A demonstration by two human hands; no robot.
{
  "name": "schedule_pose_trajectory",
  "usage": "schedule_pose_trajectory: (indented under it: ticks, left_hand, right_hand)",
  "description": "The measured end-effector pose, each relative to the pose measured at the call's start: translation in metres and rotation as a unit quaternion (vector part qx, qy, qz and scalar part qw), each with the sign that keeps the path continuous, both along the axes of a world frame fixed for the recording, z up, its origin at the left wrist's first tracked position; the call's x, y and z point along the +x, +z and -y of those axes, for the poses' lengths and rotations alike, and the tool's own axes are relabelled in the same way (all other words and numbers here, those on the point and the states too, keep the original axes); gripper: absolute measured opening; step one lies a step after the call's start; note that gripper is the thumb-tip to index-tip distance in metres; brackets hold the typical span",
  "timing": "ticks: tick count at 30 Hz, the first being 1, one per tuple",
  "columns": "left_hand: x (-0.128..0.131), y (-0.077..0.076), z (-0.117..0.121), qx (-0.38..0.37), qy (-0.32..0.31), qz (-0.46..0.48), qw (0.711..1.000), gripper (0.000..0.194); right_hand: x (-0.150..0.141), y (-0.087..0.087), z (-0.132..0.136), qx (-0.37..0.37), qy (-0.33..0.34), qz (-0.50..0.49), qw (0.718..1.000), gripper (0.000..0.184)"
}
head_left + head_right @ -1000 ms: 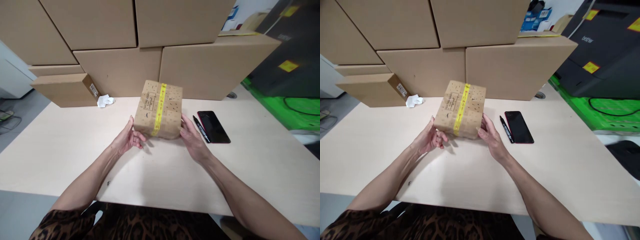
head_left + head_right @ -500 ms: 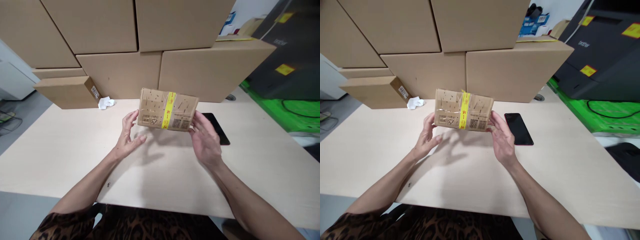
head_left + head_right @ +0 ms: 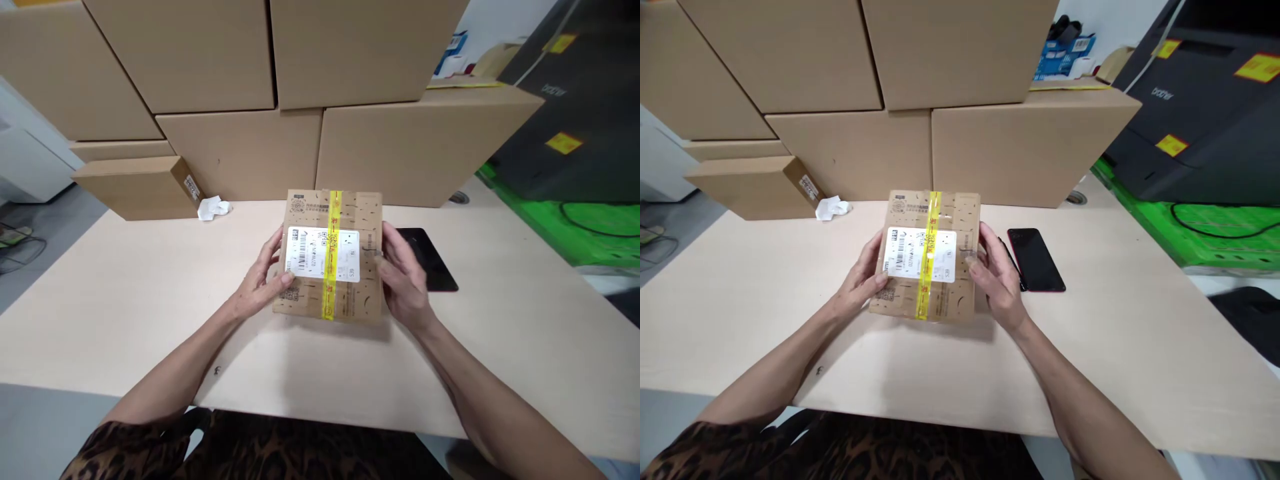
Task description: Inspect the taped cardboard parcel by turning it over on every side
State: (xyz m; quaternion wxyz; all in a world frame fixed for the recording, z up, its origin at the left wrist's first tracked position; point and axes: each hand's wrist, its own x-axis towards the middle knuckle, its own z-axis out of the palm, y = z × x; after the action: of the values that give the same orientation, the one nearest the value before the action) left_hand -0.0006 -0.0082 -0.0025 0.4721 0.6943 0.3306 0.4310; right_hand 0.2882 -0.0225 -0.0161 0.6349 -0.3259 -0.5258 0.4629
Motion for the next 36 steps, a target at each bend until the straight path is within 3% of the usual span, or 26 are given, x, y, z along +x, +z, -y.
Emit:
schedule_pose_trajectory:
  ticks: [3,6,9,12,14,17,20,23,28,31,34,36]
  left_hand:
    - [-0.002,-0.006,-0.004,-0.061,-0.015,-0.035,0.997,0.086]
    - [-0.007,-0.012,-0.008,-0.07,-0.058,-0.067,0.994,0.091]
    - [-0.013,-0.014,-0.012,-0.02,-0.145,-0.109,0.983,0.118]
    - [-0.015,-0.013,-0.014,0.06,-0.171,-0.164,0.97,0.149]
    - [-0.013,-0.012,-0.012,0.104,-0.155,-0.185,0.965,0.151]
    - [-0.006,-0.013,-0.006,0.145,-0.116,-0.176,0.967,0.132]
    - [0.001,-0.013,0.004,0.14,-0.05,-0.12,0.982,0.111]
    - [0.006,-0.004,0.009,0.03,0.021,0.001,0.999,0.104]
    - [0.005,0.023,0.002,-0.159,0.083,0.199,0.964,0.107]
    - [0.003,0.027,-0.002,-0.259,0.044,0.243,0.934,0.103]
    - [0.002,0.021,-0.003,-0.377,-0.056,0.242,0.892,0.112]
    - [0.0,0.017,-0.005,-0.415,-0.099,0.224,0.876,0.114]
  right_hand:
    - [-0.002,-0.004,-0.008,-0.124,0.013,-0.022,0.992,0.06]
    - [-0.004,-0.004,-0.012,-0.196,0.011,-0.068,0.978,0.054]
    - [-0.007,0.0,-0.012,-0.225,0.013,-0.126,0.966,0.045]
    - [-0.008,0.008,-0.011,-0.259,0.025,-0.155,0.953,0.04]
    - [-0.007,0.014,-0.011,-0.271,0.025,-0.166,0.948,0.037]
    - [-0.003,0.019,-0.012,-0.275,0.027,-0.181,0.944,0.036]
    - [-0.001,0.02,-0.011,-0.237,0.028,-0.158,0.958,0.045]
    - [-0.003,0.015,-0.006,-0.16,0.035,-0.079,0.983,0.056]
    - [-0.006,0.007,0.011,-0.01,0.055,0.032,0.998,0.059]
    - [-0.001,0.012,0.021,0.091,-0.003,0.131,0.987,0.057]
    - [0.006,0.021,0.025,0.192,-0.054,0.234,0.952,0.06]
    - [0.009,0.026,0.025,0.229,-0.079,0.269,0.932,0.063]
